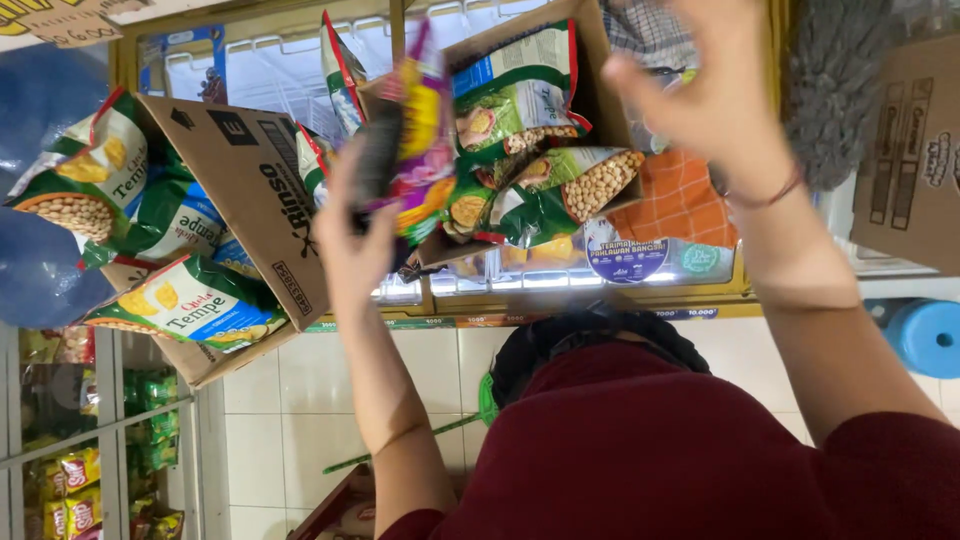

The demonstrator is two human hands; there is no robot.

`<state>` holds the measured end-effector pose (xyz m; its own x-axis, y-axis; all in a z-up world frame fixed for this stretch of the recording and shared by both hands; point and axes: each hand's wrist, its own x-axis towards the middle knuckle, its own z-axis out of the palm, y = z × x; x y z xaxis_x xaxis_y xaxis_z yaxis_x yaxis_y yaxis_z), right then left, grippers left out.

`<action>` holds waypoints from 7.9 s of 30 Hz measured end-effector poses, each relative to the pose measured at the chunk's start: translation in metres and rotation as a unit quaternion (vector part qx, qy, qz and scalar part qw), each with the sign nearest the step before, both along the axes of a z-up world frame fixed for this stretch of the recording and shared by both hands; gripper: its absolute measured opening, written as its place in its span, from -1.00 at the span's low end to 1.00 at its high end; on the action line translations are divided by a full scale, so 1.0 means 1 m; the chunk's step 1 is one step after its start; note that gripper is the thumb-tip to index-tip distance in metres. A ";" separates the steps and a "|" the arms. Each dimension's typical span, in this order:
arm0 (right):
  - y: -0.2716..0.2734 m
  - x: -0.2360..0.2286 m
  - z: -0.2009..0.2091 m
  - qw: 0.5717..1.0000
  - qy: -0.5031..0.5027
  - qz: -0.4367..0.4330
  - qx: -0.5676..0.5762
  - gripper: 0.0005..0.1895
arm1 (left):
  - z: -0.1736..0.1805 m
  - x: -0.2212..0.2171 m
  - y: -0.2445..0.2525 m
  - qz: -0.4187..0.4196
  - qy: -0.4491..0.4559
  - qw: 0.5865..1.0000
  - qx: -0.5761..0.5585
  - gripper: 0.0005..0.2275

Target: The person is cleaning snack bags with a cloth, scanning them with a handheld barcode scanner, and organizing them.

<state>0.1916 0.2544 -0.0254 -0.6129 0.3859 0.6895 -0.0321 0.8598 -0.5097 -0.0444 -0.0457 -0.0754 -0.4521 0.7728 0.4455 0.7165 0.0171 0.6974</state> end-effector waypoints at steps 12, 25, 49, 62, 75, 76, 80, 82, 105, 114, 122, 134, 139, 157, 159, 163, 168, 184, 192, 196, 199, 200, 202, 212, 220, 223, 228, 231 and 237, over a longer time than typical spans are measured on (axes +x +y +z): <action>-0.126 0.048 -0.037 0.854 -0.133 0.305 -0.400 -0.11 | 0.031 0.110 0.021 0.022 -0.600 0.748 0.281 -0.52; -0.126 0.186 -0.122 0.861 -0.093 0.101 -0.490 0.15 | -0.051 0.206 0.089 -0.082 -0.284 0.951 0.087 -0.67; -0.097 0.381 -0.164 0.702 0.351 -0.246 -0.569 -0.55 | -0.159 0.228 0.322 -0.071 0.054 0.995 0.049 -0.77; -0.114 0.379 -0.146 0.787 0.340 -0.274 -0.436 -0.30 | -0.033 0.409 0.223 -0.520 -0.086 0.850 0.005 -0.53; -0.169 0.424 -0.150 0.659 0.533 -0.395 -0.355 -0.29 | -0.036 0.434 0.268 -0.645 -0.584 0.493 -0.008 -0.53; -0.174 0.417 -0.154 0.655 0.520 -0.388 -0.388 -0.26 | -0.013 0.450 0.266 -0.723 -0.327 0.606 0.052 -0.46; -0.185 0.401 -0.159 0.649 0.540 -0.385 -0.373 -0.23 | -0.024 0.474 0.258 -0.751 -0.048 0.657 0.039 -0.50; -0.195 0.403 -0.160 0.641 0.542 -0.414 -0.351 -0.24 | -0.038 0.472 0.253 -0.772 -0.049 0.634 0.023 -0.60; -0.220 0.374 -0.125 0.715 0.398 -0.490 -0.301 -0.32 | -0.065 0.514 0.245 -0.739 0.123 0.554 0.364 -0.75; -0.209 0.382 -0.141 0.598 0.529 -0.499 -0.336 -0.43 | -0.018 0.525 0.235 -0.723 0.031 0.656 0.214 -0.86; -0.222 0.422 -0.095 0.512 0.691 -0.439 -0.261 -0.44 | -0.114 0.493 0.271 -0.828 0.063 0.442 0.339 -0.94; -0.182 0.383 -0.167 0.581 0.542 -0.430 -0.429 -0.33 | -0.018 0.545 0.238 -0.686 -0.035 0.708 0.164 -0.65; -0.176 0.394 -0.133 0.588 0.612 -0.315 -0.426 -0.33 | -0.011 0.528 0.235 -0.750 0.085 0.610 0.239 -0.78; -0.170 0.408 -0.126 0.527 0.710 -0.276 -0.377 -0.20 | -0.100 0.439 0.214 -0.640 -0.425 0.616 -0.176 -0.48; -0.164 0.409 -0.135 0.530 0.694 -0.282 -0.398 -0.20 | -0.105 0.436 0.217 -0.606 -0.449 0.623 -0.208 -0.42; -0.173 0.414 -0.125 0.577 0.627 -0.284 -0.440 -0.18 | -0.106 0.430 0.252 -0.636 -0.293 0.712 -0.055 -0.53; -0.184 0.396 -0.127 0.645 0.599 -0.210 -0.424 -0.06 | -0.078 0.429 0.273 -0.725 0.077 0.630 0.269 -0.73; -0.188 0.378 -0.205 0.728 0.473 -0.273 -0.416 -0.34 | -0.022 0.457 0.267 -0.735 -0.135 0.661 0.073 -0.37; -0.193 0.399 -0.176 0.637 0.572 -0.324 -0.403 -0.41 | -0.031 0.449 0.262 -0.788 -0.007 0.616 0.021 -0.63; -0.207 0.412 -0.159 0.626 0.593 -0.352 -0.365 -0.46 | -0.113 0.430 0.284 -0.780 -0.009 0.616 0.107 -0.73; -0.218 0.412 -0.166 0.641 0.566 -0.402 -0.326 -0.49 | -0.158 0.426 0.307 -0.734 -0.091 0.662 0.121 -0.62; -0.218 0.412 -0.171 0.655 0.540 -0.433 -0.302 -0.51 | -0.165 0.430 0.318 -0.695 -0.169 0.680 0.159 -0.51; -0.211 0.404 -0.173 0.666 0.494 -0.477 -0.291 -0.50 | -0.085 0.443 0.301 -0.721 -0.224 0.640 0.140 -0.50; -0.200 0.385 -0.095 0.763 0.307 -0.499 -0.272 -0.42 | -0.046 0.492 0.265 -0.712 0.217 0.594 0.304 -0.64; -0.195 0.388 -0.127 0.658 0.484 -0.468 -0.338 -0.58 | -0.010 0.504 0.260 -0.704 0.018 0.680 0.204 -0.72; -0.192 0.402 -0.102 0.599 0.600 -0.398 -0.352 -0.53 | -0.022 0.488 0.258 -0.755 0.126 0.598 0.237 -0.81; -0.195 0.419 -0.086 0.577 0.664 -0.341 -0.331 -0.45 | -0.103 0.455 0.276 -0.768 0.112 0.520 0.357 -0.81; -0.194 0.418 -0.118 0.603 0.616 -0.403 -0.308 -0.47 | -0.117 0.451 0.281 -0.740 0.046 0.601 0.297 -0.88; -0.165 0.378 -0.167 0.669 0.471 -0.435 -0.376 -0.45 | -0.023 0.474 0.263 -0.572 -0.490 0.657 0.016 -0.57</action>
